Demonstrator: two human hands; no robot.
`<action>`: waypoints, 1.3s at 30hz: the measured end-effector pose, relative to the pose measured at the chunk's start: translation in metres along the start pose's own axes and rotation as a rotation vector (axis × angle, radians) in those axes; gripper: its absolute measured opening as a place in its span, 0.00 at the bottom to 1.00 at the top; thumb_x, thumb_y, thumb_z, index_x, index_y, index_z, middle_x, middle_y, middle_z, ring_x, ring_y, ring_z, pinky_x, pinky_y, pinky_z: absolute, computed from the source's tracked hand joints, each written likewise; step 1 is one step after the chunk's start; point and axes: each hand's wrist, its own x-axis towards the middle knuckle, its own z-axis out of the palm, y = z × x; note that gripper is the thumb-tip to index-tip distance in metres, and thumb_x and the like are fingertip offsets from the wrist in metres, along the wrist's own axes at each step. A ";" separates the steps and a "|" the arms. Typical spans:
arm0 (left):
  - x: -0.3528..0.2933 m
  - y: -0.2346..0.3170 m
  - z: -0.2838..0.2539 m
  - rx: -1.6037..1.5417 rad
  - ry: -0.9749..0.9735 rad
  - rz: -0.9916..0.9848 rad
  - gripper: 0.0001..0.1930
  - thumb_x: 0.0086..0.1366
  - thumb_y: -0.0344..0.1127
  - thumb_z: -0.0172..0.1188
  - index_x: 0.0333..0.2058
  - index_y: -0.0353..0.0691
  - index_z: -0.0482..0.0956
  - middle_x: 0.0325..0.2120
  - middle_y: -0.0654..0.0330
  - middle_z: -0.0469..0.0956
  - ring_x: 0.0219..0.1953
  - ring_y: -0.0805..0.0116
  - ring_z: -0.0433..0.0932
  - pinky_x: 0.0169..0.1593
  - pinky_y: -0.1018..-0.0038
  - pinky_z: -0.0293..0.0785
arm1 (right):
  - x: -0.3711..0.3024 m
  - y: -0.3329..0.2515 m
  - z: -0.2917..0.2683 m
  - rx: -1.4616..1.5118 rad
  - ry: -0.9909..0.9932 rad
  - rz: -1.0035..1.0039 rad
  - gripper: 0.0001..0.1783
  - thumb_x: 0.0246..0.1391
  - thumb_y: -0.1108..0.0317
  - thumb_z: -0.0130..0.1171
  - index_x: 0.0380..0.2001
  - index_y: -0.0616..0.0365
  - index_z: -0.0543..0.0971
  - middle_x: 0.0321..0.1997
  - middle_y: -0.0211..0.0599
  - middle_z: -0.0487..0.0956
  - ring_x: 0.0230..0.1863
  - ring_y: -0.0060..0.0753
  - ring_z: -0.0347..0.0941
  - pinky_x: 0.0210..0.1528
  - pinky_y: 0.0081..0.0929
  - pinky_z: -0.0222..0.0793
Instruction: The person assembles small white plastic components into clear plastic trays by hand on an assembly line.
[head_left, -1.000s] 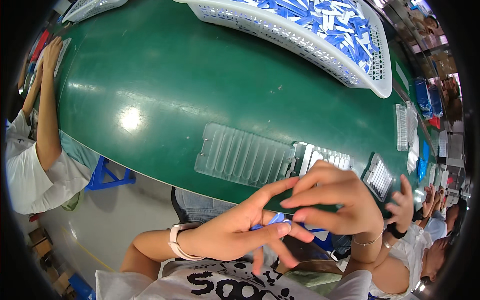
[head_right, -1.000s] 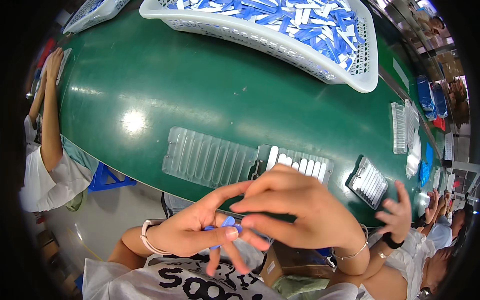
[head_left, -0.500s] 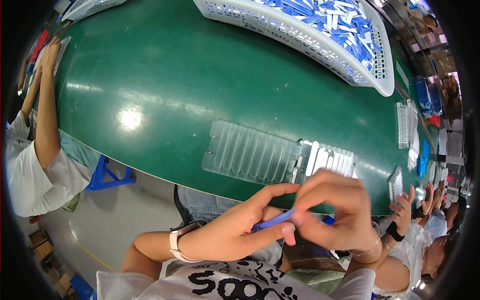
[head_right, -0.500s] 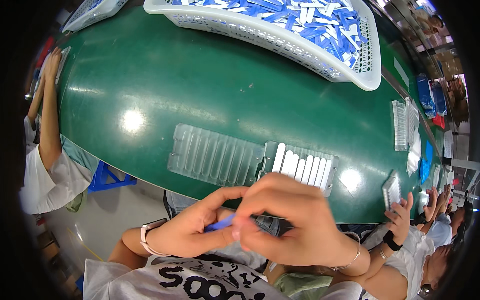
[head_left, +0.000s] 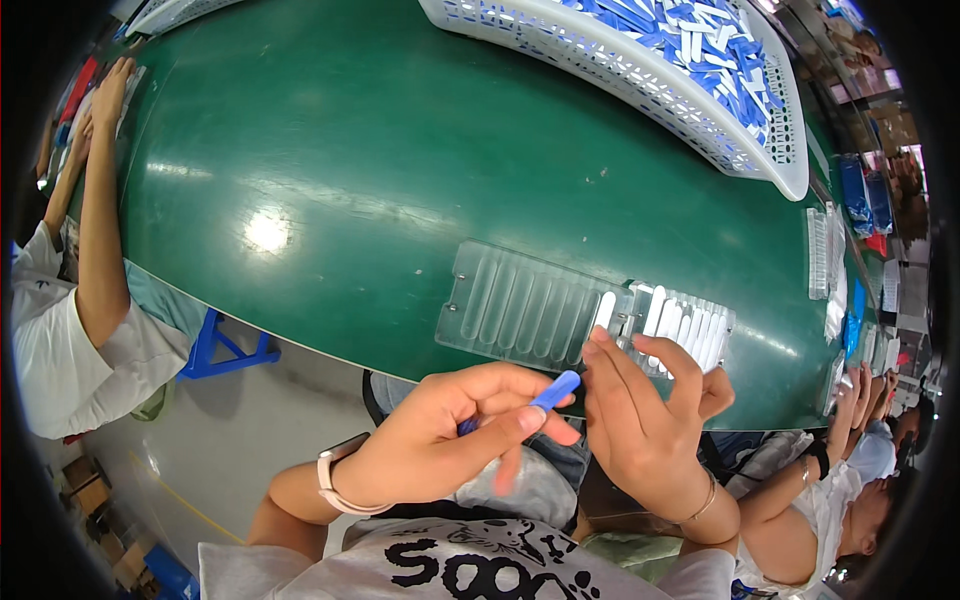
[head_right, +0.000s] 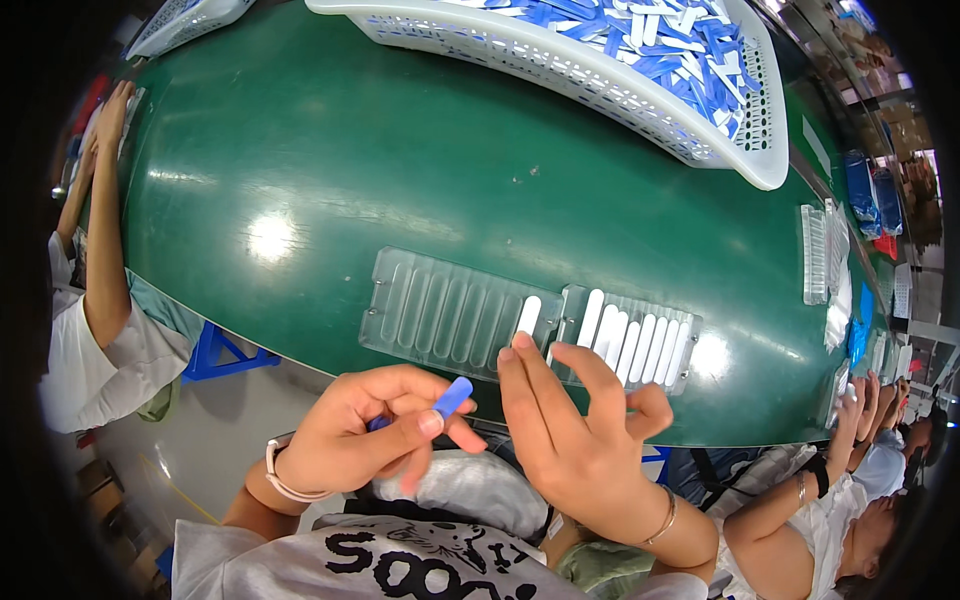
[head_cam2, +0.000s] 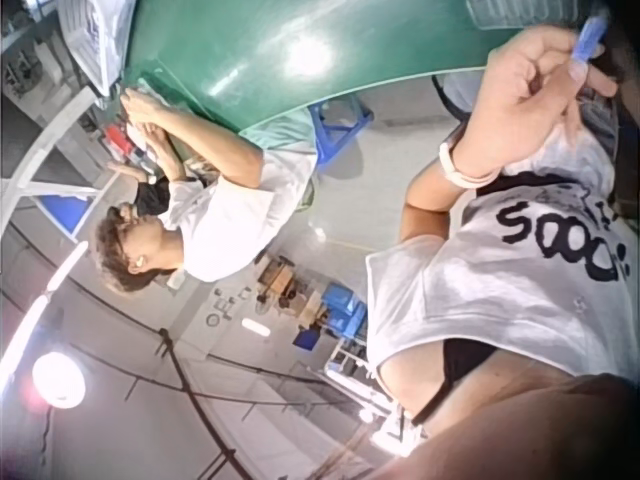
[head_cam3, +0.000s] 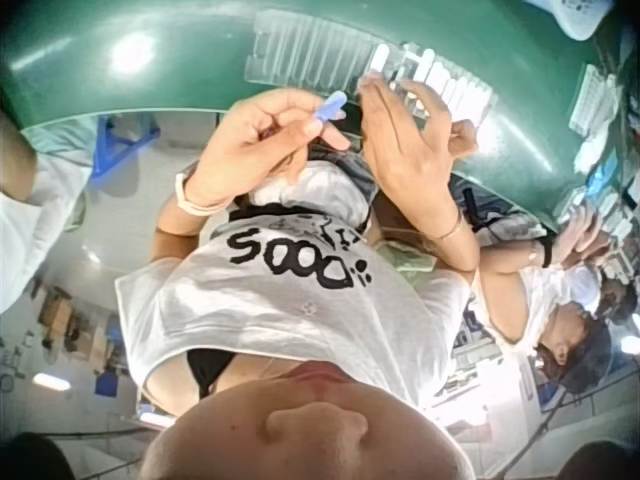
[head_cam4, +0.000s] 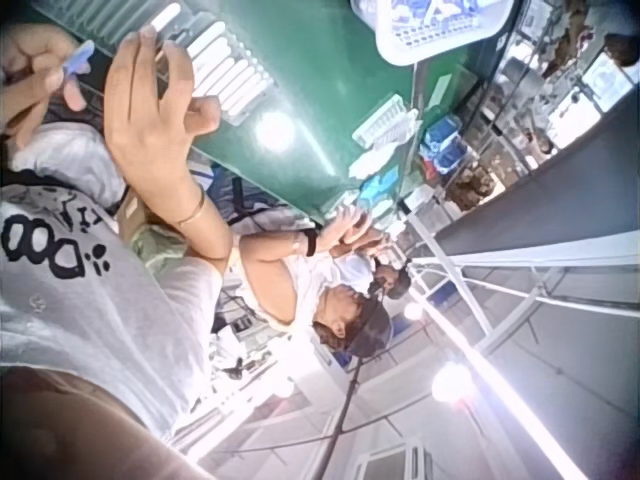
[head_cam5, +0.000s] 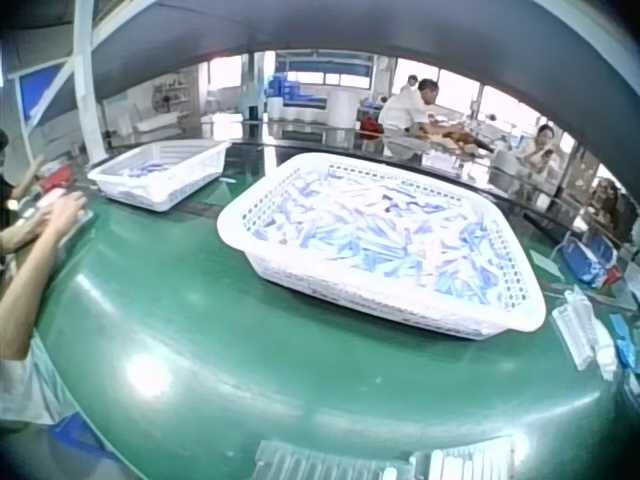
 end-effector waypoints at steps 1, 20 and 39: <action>0.000 -0.002 -0.001 0.036 0.000 0.039 0.12 0.69 0.31 0.47 0.48 0.32 0.70 0.35 0.51 0.81 0.15 0.82 0.65 0.17 0.86 0.59 | 0.000 -0.001 -0.001 -0.031 -0.016 0.009 0.16 0.39 0.65 0.63 0.36 0.50 0.81 0.40 0.20 0.79 0.45 0.28 0.69 0.42 0.41 0.46; 0.001 -0.005 -0.018 -0.213 -0.265 -0.151 0.12 0.69 0.42 0.51 0.35 0.39 0.77 0.16 0.70 0.66 0.16 0.85 0.58 0.19 0.84 0.50 | 0.052 0.030 0.001 1.425 -0.161 -0.118 0.15 0.34 0.74 0.73 0.26 0.55 0.76 0.27 0.39 0.82 0.29 0.30 0.72 0.29 0.24 0.62; 0.005 -0.003 -0.013 -0.406 -0.104 -0.051 0.34 0.69 0.63 0.25 0.51 0.37 0.63 0.22 0.58 0.68 0.13 0.81 0.52 0.15 0.82 0.50 | 0.075 0.051 0.009 0.726 -0.403 0.042 0.07 0.42 0.70 0.66 0.27 0.52 0.79 0.26 0.27 0.75 0.36 0.31 0.64 0.43 0.30 0.50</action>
